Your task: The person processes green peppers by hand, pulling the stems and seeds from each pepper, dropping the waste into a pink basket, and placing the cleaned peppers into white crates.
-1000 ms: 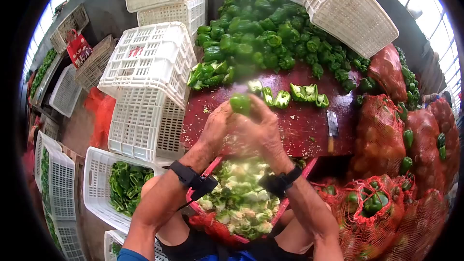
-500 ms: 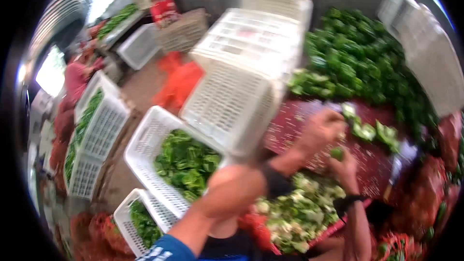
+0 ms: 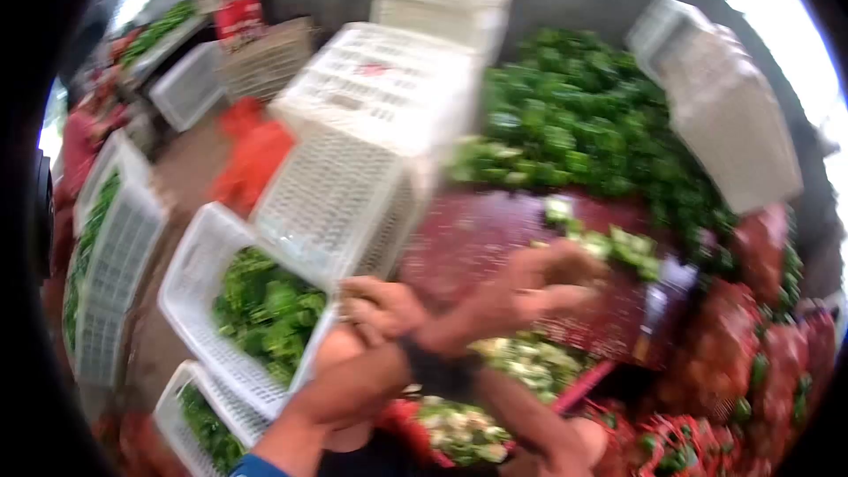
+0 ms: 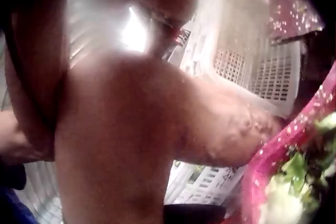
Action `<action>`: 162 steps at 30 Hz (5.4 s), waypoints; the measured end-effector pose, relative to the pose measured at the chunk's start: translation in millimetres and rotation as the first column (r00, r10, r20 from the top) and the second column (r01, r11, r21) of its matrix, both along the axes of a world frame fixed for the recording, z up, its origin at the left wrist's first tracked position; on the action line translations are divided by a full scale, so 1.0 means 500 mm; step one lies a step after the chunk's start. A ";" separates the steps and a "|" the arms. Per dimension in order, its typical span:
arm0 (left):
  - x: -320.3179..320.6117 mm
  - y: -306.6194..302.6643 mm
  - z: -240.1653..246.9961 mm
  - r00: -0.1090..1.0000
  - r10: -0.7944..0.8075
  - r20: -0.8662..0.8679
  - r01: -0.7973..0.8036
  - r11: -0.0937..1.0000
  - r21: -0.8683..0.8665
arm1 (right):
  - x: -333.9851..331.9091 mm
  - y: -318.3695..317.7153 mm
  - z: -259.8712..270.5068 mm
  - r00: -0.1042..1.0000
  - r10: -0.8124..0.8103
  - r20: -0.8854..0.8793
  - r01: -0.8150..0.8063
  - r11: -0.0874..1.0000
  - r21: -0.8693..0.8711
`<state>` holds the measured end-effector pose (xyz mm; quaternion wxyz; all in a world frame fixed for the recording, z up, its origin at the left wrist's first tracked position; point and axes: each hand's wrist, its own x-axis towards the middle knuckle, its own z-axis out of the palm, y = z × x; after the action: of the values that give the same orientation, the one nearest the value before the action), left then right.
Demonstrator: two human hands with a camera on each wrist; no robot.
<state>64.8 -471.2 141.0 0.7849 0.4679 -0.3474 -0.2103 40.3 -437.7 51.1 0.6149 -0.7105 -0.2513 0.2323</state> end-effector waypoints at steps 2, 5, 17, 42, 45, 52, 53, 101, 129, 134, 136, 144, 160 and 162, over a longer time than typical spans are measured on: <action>-0.008 0.012 0.026 0.994 0.110 0.021 -0.111 0.989 0.096 | -0.006 -0.054 0.037 0.992 -0.124 -0.012 0.123 0.989 -0.083; 0.015 0.019 0.007 0.973 0.224 -0.052 -0.222 0.974 0.044 | 0.039 -0.179 -0.002 0.810 -0.293 0.508 0.489 0.816 -0.309; 0.100 0.089 -0.034 0.793 0.535 -0.293 -0.473 0.842 0.259 | 0.235 -0.654 -0.177 0.275 -0.460 0.844 0.961 0.152 -0.230; 0.061 0.003 -0.083 0.887 0.012 -0.461 0.194 0.898 0.396 | -0.060 -0.381 0.145 0.841 -0.531 0.106 0.539 0.805 -0.247; 0.042 -0.021 -0.092 0.919 0.111 -0.378 0.078 0.890 0.450 | -0.069 -0.384 0.072 0.661 -0.592 0.461 0.720 0.673 -0.168; 0.043 -0.062 -0.119 0.921 0.186 -0.342 0.002 0.876 0.483 | -0.065 -0.397 0.038 0.462 -0.497 0.734 0.814 0.566 -0.129; 0.040 -0.069 -0.120 0.917 0.200 -0.346 -0.018 0.885 0.465 | -0.066 -0.400 0.044 0.454 -0.430 0.781 0.812 0.560 -0.164; 0.076 -0.031 -0.115 0.762 0.645 0.066 -0.633 0.719 0.288 | -0.063 -0.521 -0.224 0.685 -0.260 0.681 0.729 0.274 -0.628; 0.047 0.140 -0.085 0.781 -0.454 0.430 -0.299 0.333 0.894 | 0.177 -0.701 -0.103 0.366 -0.373 0.853 0.930 0.127 -0.344; 0.040 0.124 -0.115 0.787 -0.513 0.343 -0.222 0.282 0.933 | 0.316 -0.666 -0.167 0.355 -0.366 0.861 0.921 0.297 -0.253; 0.036 0.123 -0.118 0.789 -0.511 0.340 -0.221 0.280 0.934 | 0.358 -0.622 -0.175 0.396 -0.331 0.857 0.896 0.342 -0.283; 0.033 0.122 -0.139 0.791 -0.491 0.366 -0.234 0.311 0.921 | 0.311 -0.544 -0.182 0.614 -0.012 0.789 0.746 0.335 -0.576; 0.035 -0.018 -0.148 0.623 0.140 -0.769 -0.097 0.990 0.101 | -0.007 -0.311 0.134 0.602 -0.714 0.358 0.799 0.536 -0.273; 0.027 -0.033 -0.158 0.670 0.185 -0.719 -0.174 0.981 0.089 | -0.016 -0.310 0.059 0.467 -0.641 0.609 0.838 0.541 -0.074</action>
<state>78.2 -487.9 62.2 0.8717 0.3839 0.0393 -0.3019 32.4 -592.5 80.8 0.4186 -0.8809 -0.0168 -0.2202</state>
